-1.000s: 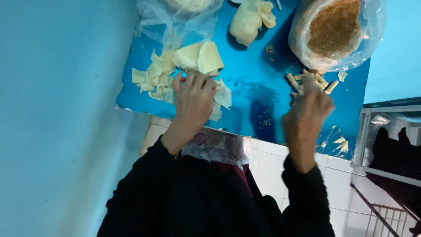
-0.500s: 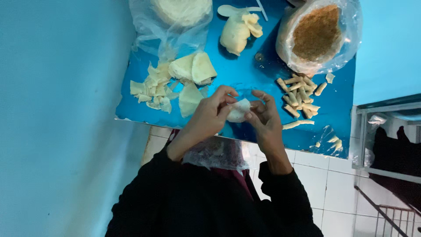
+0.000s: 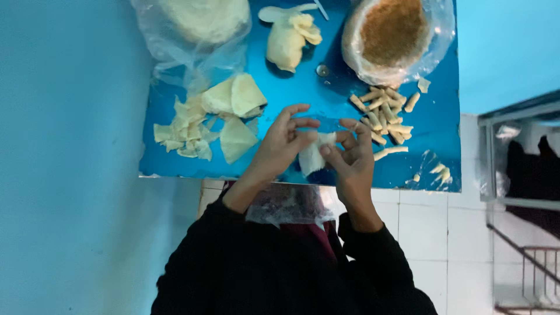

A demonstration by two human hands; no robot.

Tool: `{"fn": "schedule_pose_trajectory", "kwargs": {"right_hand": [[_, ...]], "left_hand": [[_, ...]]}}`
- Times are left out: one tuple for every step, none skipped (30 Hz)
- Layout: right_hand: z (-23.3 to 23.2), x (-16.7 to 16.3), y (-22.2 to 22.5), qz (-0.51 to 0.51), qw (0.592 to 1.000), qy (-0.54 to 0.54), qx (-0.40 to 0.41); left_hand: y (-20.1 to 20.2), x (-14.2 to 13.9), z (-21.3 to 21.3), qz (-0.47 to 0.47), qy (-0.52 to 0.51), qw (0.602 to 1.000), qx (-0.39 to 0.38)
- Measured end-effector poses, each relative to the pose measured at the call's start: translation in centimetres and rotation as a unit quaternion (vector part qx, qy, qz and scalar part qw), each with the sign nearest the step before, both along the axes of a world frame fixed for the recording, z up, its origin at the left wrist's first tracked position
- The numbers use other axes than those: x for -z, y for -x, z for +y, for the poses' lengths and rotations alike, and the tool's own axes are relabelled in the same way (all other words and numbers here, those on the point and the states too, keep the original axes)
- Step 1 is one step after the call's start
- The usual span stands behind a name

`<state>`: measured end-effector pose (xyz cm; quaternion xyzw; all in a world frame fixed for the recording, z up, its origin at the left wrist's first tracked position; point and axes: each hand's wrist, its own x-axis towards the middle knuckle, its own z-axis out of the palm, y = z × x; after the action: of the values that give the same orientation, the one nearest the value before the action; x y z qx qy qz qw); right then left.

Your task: The person picks up flat pieces of dough from a pile on a blue table and rolls each piece between their palms into a cylindrical stick, adding the finished sticks to a growing pile next to a bowl of brown powder.

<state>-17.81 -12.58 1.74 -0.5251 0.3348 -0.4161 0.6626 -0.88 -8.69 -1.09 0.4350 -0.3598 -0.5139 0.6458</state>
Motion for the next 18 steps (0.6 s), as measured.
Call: {"fn": "schedule_pose_trajectory", "kwargs": {"right_hand": [[-0.1,0.2,0.1,-0.003,1.0,0.0,0.009],[-0.2,0.4,0.2,-0.006,1.0,-0.011,0.014],[-0.2,0.6,0.3,-0.007,1.0,-0.023,0.018],[-0.3,0.7,0.5,-0.008,0.999,-0.033,0.018],[-0.3,0.8,0.5,-0.012,0.999,-0.031,0.022],[-0.2,0.9,0.6,-0.018,0.999,-0.024,0.023],[-0.3,0.8,0.7,-0.024,0.999,-0.02,0.025],[-0.5,0.8,0.8,-0.024,0.999,-0.015,0.029],[-0.5,0.6,1.0,-0.021,0.999,-0.012,0.033],[-0.6,0.4,1.0,-0.02,0.999,-0.006,0.038],[-0.6,0.2,1.2,-0.015,0.999,0.014,0.046],[-0.3,0.0,1.3,-0.007,0.998,0.032,0.053],[-0.2,-0.2,1.3,-0.001,0.997,0.053,0.06],[0.1,-0.4,1.3,0.029,0.992,0.107,0.066],[0.6,-0.5,1.2,0.059,0.983,0.161,0.072],[1.1,-0.6,1.0,0.088,0.97,0.213,0.077],[1.7,-0.8,0.9,0.168,0.948,0.267,0.03],[2.2,-1.0,0.9,0.247,0.915,0.317,-0.017]], "left_hand": [[0.3,0.5,0.6,0.017,-0.034,0.999,0.007],[0.6,1.0,1.1,0.035,-0.068,0.997,0.012],[0.8,1.6,1.5,0.059,-0.088,0.994,0.008],[1.0,2.1,1.9,0.083,-0.105,0.991,0.001],[0.9,2.6,1.9,0.102,-0.116,0.988,-0.009],[0.9,3.0,1.8,0.095,-0.105,0.99,-0.005],[1.0,3.3,1.7,0.087,-0.095,0.992,-0.002],[1.1,3.5,1.7,0.083,-0.091,0.992,0.003],[1.2,3.6,1.6,0.076,-0.082,0.994,-0.003],[1.3,3.6,1.4,0.067,-0.071,0.995,-0.01],[1.6,3.5,1.2,0.058,-0.06,0.996,-0.016],[2.0,3.4,1.4,0.057,-0.035,0.997,-0.041],[2.5,3.2,1.5,0.056,-0.008,0.996,-0.066],[2.8,3.1,1.7,0.054,0.021,0.994,-0.092],[3.5,3.1,2.1,0.141,0.006,0.987,-0.073],[4.2,3.1,2.9,0.227,-0.012,0.972,-0.055],[4.6,3.2,3.5,0.311,-0.029,0.949,-0.037],[4.8,3.4,3.9,0.371,-0.021,0.928,-0.029]]}}
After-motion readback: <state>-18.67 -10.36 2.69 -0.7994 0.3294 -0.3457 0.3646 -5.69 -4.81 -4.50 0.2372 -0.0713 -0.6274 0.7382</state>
